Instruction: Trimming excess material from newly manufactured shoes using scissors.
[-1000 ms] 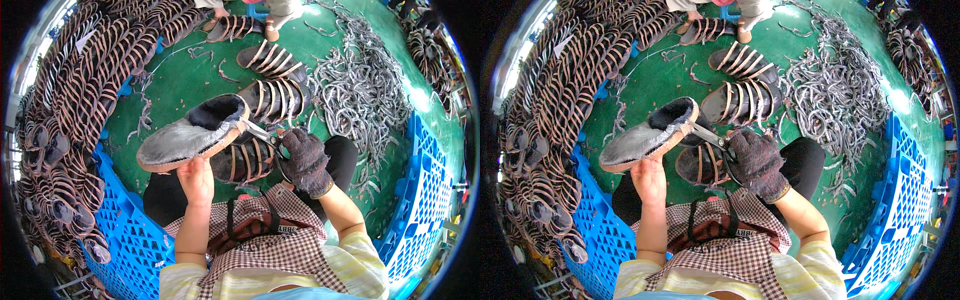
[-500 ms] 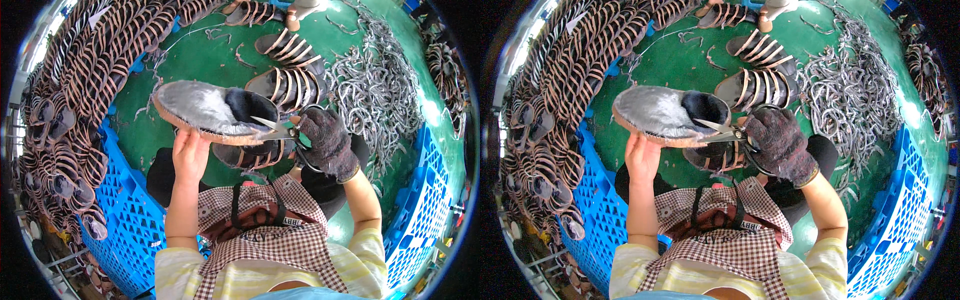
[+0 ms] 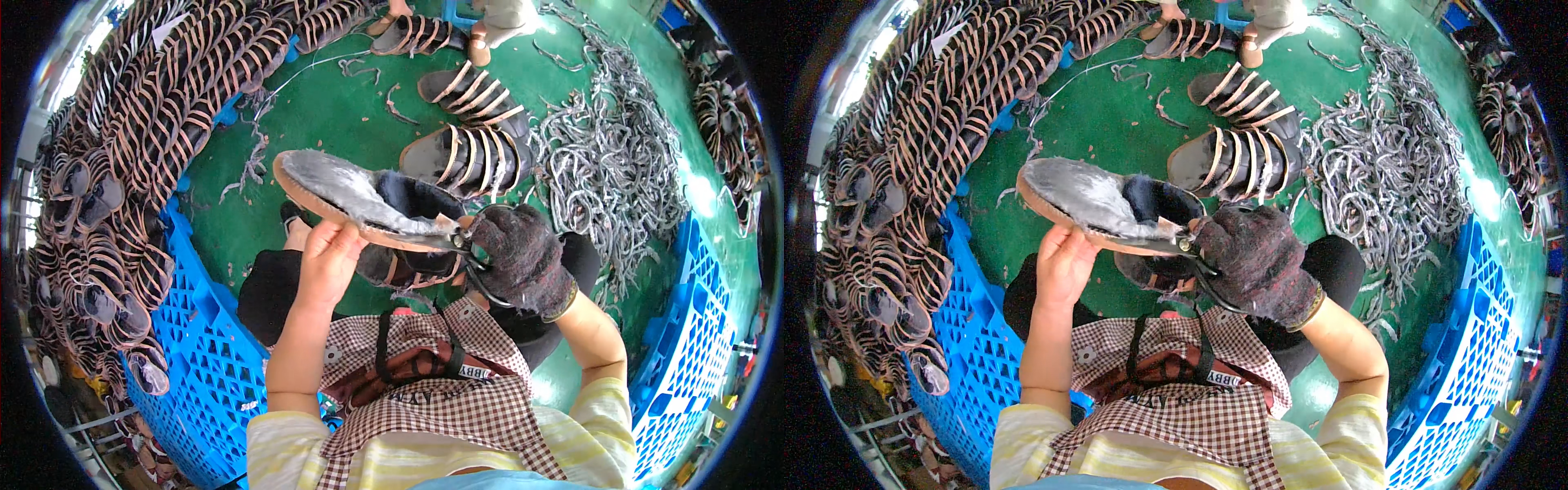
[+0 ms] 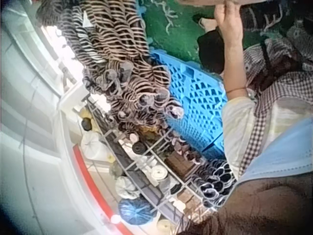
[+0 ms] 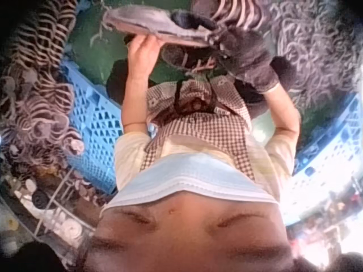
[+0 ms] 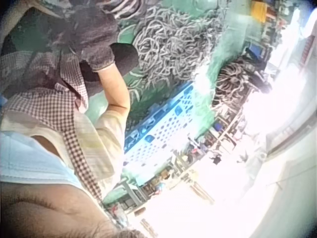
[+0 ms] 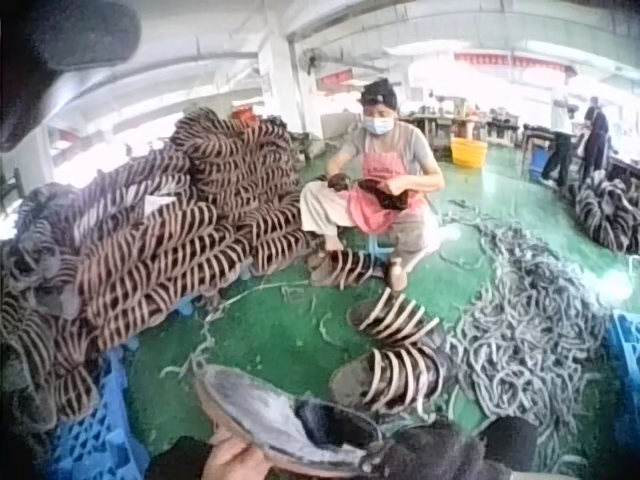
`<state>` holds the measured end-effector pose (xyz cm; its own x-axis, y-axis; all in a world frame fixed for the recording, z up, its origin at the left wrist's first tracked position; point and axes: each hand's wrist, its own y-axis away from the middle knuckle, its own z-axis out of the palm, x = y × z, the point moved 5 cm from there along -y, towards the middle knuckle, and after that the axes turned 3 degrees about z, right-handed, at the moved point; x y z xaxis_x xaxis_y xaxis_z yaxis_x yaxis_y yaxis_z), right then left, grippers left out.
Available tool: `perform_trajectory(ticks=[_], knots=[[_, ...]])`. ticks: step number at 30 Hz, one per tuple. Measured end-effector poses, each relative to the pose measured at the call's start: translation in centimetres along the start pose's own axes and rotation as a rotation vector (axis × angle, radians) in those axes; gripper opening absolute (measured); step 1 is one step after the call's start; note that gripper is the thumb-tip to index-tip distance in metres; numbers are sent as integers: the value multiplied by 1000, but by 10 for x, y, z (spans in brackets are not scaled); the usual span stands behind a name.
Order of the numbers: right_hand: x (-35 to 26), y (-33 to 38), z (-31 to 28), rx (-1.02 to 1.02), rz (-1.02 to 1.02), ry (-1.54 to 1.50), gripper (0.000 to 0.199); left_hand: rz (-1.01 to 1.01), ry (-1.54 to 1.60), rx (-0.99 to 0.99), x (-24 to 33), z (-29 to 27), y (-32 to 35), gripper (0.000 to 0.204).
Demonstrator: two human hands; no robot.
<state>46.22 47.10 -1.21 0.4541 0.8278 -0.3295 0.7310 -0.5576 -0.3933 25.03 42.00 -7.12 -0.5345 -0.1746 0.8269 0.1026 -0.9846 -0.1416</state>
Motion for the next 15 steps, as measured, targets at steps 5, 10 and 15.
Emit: perform_trajectory(ticks=[5, 10, 15], knots=[[0, 7, 3, 29, -7, 19, 47, 2, 12, 8, 6, 9, -5, 27], [-7, -5, -1, -46, 40, -6, 48, -30, -282, 47, -2, 22, -4, 21], [-8, -6, 1, 36, 45, 12, 48, -39, -291, 87, -5, 23, -4, 20]])
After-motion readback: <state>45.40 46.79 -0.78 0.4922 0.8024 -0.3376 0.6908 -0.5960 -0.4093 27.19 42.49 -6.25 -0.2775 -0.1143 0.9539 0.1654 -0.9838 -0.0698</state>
